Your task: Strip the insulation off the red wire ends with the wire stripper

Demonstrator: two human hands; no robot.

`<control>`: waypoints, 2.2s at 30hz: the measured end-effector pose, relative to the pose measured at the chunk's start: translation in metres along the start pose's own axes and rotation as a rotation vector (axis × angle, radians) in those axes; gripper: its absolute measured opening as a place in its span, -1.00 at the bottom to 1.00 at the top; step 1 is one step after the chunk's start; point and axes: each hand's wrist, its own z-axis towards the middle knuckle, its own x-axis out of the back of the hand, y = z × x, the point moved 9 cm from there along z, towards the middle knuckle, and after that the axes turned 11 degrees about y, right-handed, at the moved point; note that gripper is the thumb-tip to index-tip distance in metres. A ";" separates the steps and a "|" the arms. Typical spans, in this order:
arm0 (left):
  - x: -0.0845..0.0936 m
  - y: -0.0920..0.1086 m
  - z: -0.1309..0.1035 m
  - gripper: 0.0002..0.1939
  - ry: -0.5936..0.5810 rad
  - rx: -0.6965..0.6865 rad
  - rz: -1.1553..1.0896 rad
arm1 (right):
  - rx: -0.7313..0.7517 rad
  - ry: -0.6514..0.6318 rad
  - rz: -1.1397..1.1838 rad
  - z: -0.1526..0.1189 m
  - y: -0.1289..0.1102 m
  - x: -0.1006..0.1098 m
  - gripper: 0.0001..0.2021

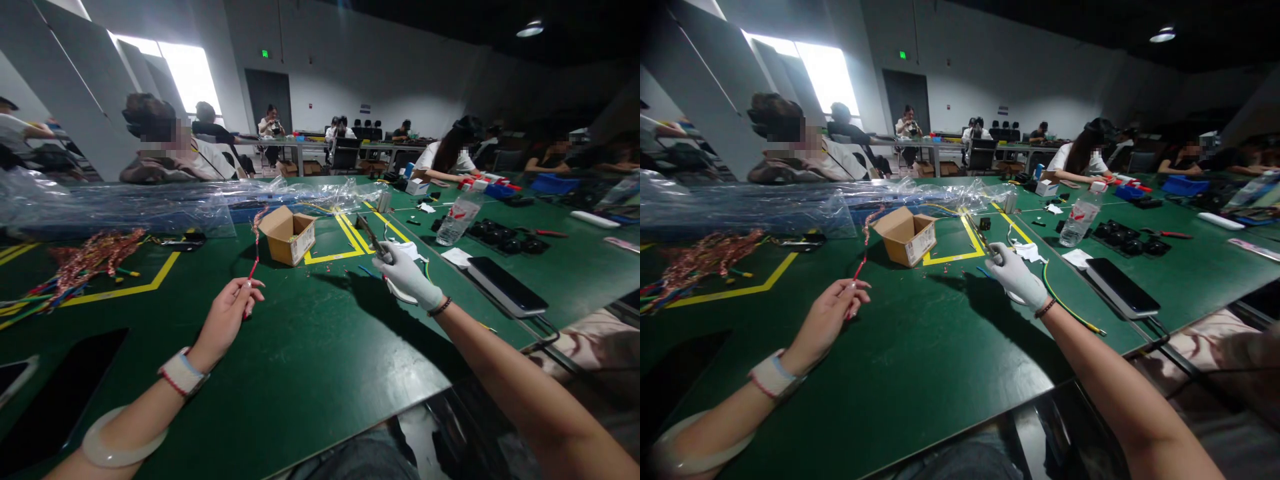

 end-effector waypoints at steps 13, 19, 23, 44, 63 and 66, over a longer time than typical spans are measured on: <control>-0.002 -0.003 -0.001 -0.73 -0.022 0.030 0.004 | -0.337 -0.883 1.002 -0.039 -0.027 -0.122 -0.60; 0.000 0.003 -0.004 -0.76 0.015 0.020 -0.001 | -0.412 -0.665 1.068 0.015 -0.021 -0.145 -0.66; 0.002 0.004 -0.005 -0.77 0.047 0.013 -0.038 | -0.417 -0.634 1.163 0.006 -0.043 -0.130 -0.69; 0.004 0.000 -0.002 -0.79 0.068 -0.025 -0.114 | -0.379 -1.100 1.175 -0.086 -0.098 -0.163 -0.61; -0.055 0.011 -0.020 -0.67 -0.202 0.079 0.012 | -0.004 -0.412 0.796 -0.050 -0.054 -0.093 -0.58; -0.074 0.008 -0.018 -0.67 -0.256 0.101 -0.024 | -0.015 -0.460 0.747 -0.052 -0.053 -0.095 -0.56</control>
